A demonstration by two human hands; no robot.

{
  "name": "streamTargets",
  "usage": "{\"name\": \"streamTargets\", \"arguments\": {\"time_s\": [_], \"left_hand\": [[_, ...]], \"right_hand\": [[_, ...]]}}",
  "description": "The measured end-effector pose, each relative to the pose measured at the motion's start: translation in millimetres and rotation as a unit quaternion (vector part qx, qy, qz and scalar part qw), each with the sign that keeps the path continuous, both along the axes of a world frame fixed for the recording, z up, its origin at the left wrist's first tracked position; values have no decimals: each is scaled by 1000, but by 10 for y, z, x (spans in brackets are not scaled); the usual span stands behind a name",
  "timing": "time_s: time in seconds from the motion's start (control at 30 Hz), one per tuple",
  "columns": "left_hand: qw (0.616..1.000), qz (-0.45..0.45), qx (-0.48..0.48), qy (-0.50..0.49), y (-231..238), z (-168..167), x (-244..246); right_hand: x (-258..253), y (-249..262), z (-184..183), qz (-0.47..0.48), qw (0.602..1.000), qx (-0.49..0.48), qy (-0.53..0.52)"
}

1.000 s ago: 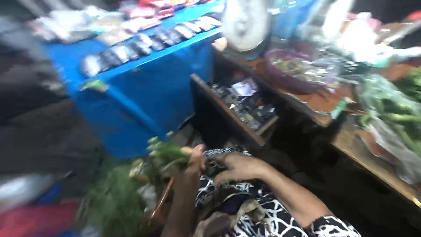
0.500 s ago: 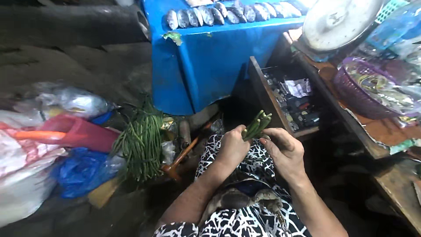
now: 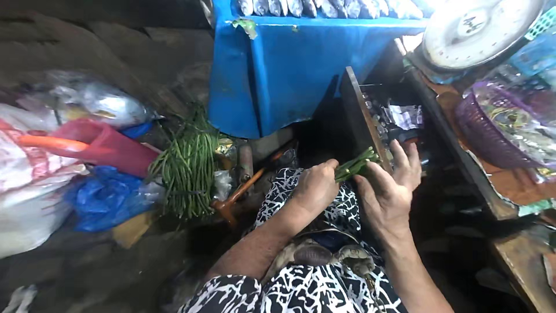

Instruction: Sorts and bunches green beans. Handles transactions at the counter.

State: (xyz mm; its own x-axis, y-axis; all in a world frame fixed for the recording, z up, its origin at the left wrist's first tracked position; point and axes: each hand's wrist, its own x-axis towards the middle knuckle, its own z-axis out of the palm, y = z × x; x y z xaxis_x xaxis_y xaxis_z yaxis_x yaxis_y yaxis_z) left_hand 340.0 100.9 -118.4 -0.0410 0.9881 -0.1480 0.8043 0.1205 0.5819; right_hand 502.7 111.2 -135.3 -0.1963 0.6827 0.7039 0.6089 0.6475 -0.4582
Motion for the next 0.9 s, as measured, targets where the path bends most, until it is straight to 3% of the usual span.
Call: {"name": "streamTargets", "arguments": {"time_s": [0.07,0.23,0.43,0.6,0.7,0.83,0.9], "left_hand": [[1000,-12,12,17,-17,-23,25],[1000,-9,22,15,-31,-32,26],[1000,-1,14,8,-5,-14,45],[993,7,114,-4,-87,-135,53],[993,-18,119,4,-136,-107,126],[982,-111,107,109,-238,-39,331],[977,-111,155,94,-218,-105,361]], "right_hand": [[-5,10,-10,-16,998,-53,-12],[35,20,-21,11,975,-207,81],[49,5,-26,89,956,-188,206],[-79,-35,-39,113,925,-213,295],[-205,-52,-85,97,919,-234,301],[-297,62,11,148,949,-114,255],[-262,132,49,159,953,-68,249]]}}
